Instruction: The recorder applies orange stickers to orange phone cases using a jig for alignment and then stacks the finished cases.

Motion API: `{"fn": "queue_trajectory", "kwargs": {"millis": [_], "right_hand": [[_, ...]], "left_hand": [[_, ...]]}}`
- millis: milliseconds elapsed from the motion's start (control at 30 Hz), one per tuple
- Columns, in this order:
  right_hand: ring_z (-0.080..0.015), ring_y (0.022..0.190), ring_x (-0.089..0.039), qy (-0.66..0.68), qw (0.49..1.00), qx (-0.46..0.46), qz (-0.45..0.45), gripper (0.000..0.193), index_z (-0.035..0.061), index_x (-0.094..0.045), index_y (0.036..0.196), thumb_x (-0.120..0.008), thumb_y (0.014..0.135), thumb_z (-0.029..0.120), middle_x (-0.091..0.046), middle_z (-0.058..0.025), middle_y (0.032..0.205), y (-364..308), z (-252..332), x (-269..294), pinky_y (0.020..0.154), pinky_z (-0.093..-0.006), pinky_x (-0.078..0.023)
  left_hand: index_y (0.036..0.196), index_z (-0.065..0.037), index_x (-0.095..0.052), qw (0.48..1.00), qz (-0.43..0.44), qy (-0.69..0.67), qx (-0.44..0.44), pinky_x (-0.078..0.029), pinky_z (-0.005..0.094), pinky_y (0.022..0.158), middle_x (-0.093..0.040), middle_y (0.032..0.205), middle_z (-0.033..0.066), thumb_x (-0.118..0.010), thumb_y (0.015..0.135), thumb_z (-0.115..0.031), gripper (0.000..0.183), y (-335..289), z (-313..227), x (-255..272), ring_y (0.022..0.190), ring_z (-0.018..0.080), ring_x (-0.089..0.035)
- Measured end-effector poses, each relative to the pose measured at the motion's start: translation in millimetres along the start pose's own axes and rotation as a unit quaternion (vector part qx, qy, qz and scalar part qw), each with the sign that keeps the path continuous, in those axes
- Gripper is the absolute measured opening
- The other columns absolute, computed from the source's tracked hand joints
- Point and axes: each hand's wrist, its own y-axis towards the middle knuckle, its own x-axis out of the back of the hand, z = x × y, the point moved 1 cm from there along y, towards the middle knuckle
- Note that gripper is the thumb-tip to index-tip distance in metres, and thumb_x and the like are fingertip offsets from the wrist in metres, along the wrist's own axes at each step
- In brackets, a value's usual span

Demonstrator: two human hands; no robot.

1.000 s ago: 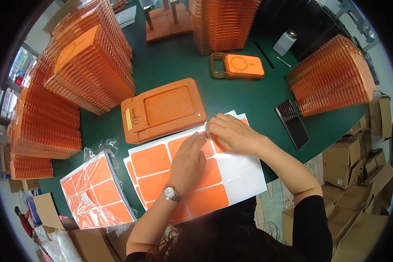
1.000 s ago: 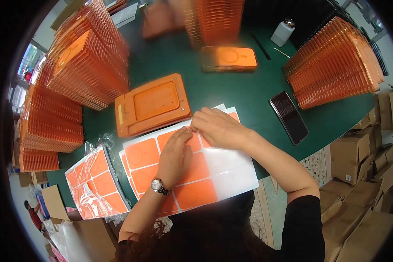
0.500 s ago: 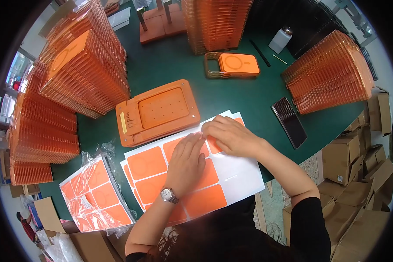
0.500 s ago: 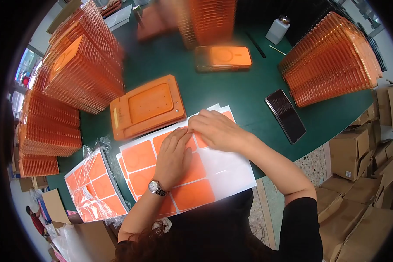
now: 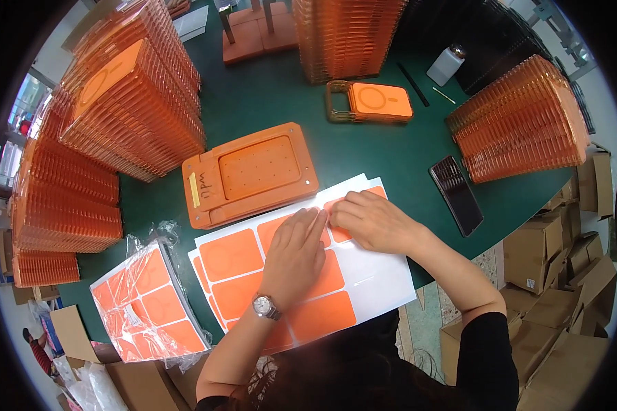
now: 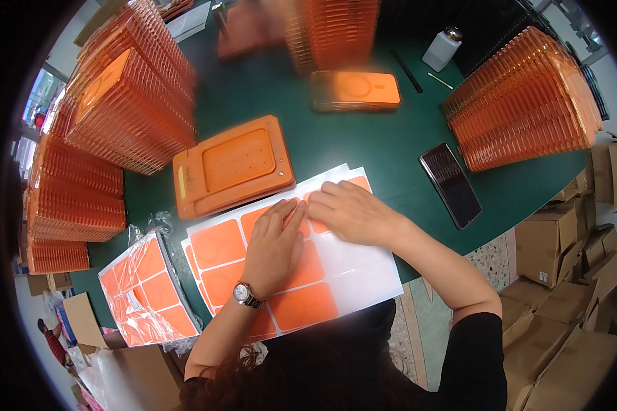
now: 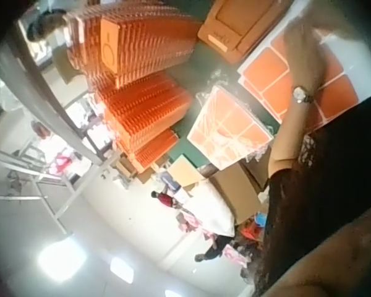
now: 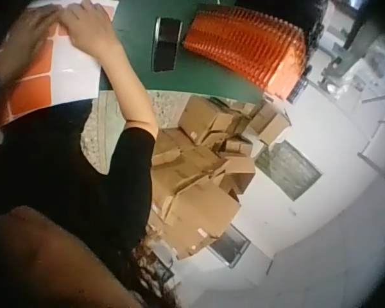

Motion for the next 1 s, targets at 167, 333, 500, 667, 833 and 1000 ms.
{"fn": "queue_trajectory", "kwargs": {"millis": [167, 333, 500, 667, 833, 1000], "right_hand": [[-0.0259, 0.105, -0.058, 0.093, 0.992, -0.056, -0.067, 0.031, 0.0066, -0.059, 0.11, -0.066, 0.081, 0.0, -0.062, -0.006, 0.11, -8, -5, 2, 0.091, -0.0379, -0.05], [-0.0263, 0.103, -0.058, 0.051, 0.997, -0.042, -0.036, 0.03, 0.0072, -0.058, 0.108, -0.067, 0.081, -0.001, -0.061, -0.0054, 0.112, 10, -4, -8, 0.089, -0.0393, -0.05], [-0.0272, 0.099, -0.057, 0.008, 1.0, -0.027, -0.01, 0.025, 0.0074, -0.056, 0.103, -0.067, 0.082, 0.0, -0.061, -0.0055, 0.112, 13, -2, -10, 0.087, -0.0406, -0.05], [-0.031, 0.101, -0.058, 0.11, 0.992, -0.05, -0.023, 0.024, 0.0052, -0.054, 0.102, -0.059, 0.082, -0.006, -0.06, -0.0095, 0.109, 10, 1, 0, 0.087, -0.0416, -0.05], [-0.0332, 0.104, -0.058, 0.175, 0.981, -0.053, -0.068, 0.025, 0.0043, -0.054, 0.106, -0.055, 0.084, -0.006, -0.061, -0.0123, 0.112, -4, -2, 5, 0.09, -0.0425, -0.049], [-0.0321, 0.107, -0.056, 0.12, 0.979, -0.134, -0.096, 0.019, 0.0038, -0.063, 0.11, -0.063, 0.091, 0.004, -0.062, -0.0121, 0.114, -8, -21, 15, 0.094, -0.0398, -0.047]], "left_hand": [[0.142, -0.002, -0.051, 1.0, 0.01, 0.018, -0.002, -0.04, 0.0448, 0.112, -0.054, 0.139, 0.014, -0.062, 0.089, -0.01, 0.055, 2, -2, 1, 0.133, 0.0321, -0.049], [0.138, -0.003, -0.052, 1.0, 0.003, -0.021, 0.013, -0.04, 0.0448, 0.112, -0.054, 0.139, 0.0136, -0.063, 0.088, -0.008, 0.052, 2, -2, -1, 0.133, 0.0317, -0.049], [0.135, -0.003, -0.053, 1.0, 0.0, -0.026, 0.017, -0.041, 0.0446, 0.111, -0.054, 0.14, 0.0136, -0.064, 0.087, -0.008, 0.049, 2, -3, 0, 0.133, 0.0315, -0.05], [0.139, -0.003, -0.053, 1.0, -0.002, -0.009, 0.017, -0.041, 0.0442, 0.111, -0.054, 0.139, 0.0134, -0.064, 0.088, -0.009, 0.052, 0, -2, -2, 0.133, 0.0311, -0.05], [0.146, -0.008, -0.052, 1.0, 0.014, 0.01, 0.0, -0.041, 0.0447, 0.11, -0.053, 0.139, 0.0137, -0.063, 0.088, -0.01, 0.059, 1, -3, 2, 0.132, 0.0319, -0.05], [0.149, -0.018, -0.051, 0.999, 0.034, 0.019, -0.002, -0.039, 0.0462, 0.111, -0.051, 0.14, 0.0156, -0.061, 0.088, -0.009, 0.063, 4, -3, 4, 0.132, 0.0344, -0.048]]}}
